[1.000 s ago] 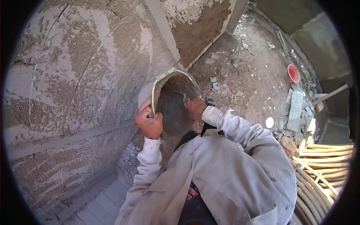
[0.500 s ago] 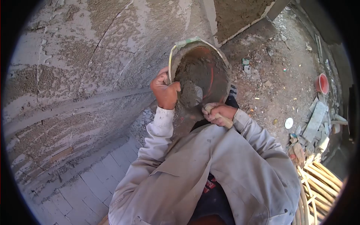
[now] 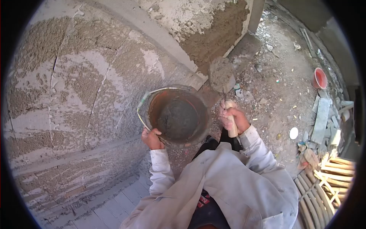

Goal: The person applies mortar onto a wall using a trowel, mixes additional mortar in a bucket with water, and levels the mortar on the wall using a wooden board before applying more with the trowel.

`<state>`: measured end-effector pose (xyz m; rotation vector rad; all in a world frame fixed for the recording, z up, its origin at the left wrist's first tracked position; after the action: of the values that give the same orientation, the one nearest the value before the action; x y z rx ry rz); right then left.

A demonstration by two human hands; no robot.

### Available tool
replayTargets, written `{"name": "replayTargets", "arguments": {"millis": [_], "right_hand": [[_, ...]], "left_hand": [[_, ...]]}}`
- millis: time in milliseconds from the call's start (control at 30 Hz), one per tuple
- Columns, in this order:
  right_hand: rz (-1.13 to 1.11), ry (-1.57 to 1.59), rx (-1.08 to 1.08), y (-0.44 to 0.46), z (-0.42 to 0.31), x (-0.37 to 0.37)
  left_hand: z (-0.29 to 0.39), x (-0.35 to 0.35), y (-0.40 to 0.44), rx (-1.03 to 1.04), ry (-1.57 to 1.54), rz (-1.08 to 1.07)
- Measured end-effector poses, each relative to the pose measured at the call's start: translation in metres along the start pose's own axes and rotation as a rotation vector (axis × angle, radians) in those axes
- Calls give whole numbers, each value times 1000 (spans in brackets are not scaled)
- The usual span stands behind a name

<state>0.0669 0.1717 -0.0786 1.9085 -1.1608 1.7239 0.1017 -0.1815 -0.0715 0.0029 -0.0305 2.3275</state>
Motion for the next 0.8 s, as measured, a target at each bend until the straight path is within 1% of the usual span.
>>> {"name": "replayTargets", "arguments": {"millis": [100,200,233,300,333,400,467,533,567,600,633,667,700,733,800], "right_hand": [[141,-52,-414,0,-56,-4],[374,-136,-845,5,-106,-9],[464,-160,-945,11,-116,-15],[637,-216,-1149,30,-136,-28],[750,-261,-1211,45,-141,-36],[931,-271,-1262,92,-143,-71],[1416,-516,-1300,174,-140,-134],[1376,-727,-961,220,-119,-126],[1233,-1118,-569,222,-106,-122],[977,-1349,-510,224,-76,-116],[763,-1457,-535,198,-42,-79],[630,-1405,-547,176,-4,-51],[556,-1300,-489,141,25,-16],[438,-1300,-393,110,51,6],[326,-1418,-250,63,101,27]], "left_hand": [[-4,-15,-8,-11,46,74],[8,-22,-22,-8,112,159],[12,-24,-27,-7,138,184],[0,-54,-29,-5,201,221],[-6,-68,-33,-2,232,239],[0,-80,-48,13,296,295],[1,-87,-55,38,322,320],[2,-97,-64,50,334,321],[2,-103,-67,50,331,325],[1,-109,-64,48,325,320],[-3,-115,-65,37,311,322],[-6,-123,-68,18,306,310],[-8,-131,-67,4,296,301],[-7,-137,-66,-9,288,286],[-3,-138,-67,-23,215,244]]}}
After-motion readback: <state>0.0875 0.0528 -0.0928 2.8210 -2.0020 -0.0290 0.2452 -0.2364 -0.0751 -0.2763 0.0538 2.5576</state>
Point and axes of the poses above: each hand's wrist, its own y-axis towards the middle knuckle, its own x-axis out of the palm, z = x × y, the point moved 2 cm from there along y, towards the middle knuckle, and after that the axes turned 8 degrees about x, right-handed, at the moved point
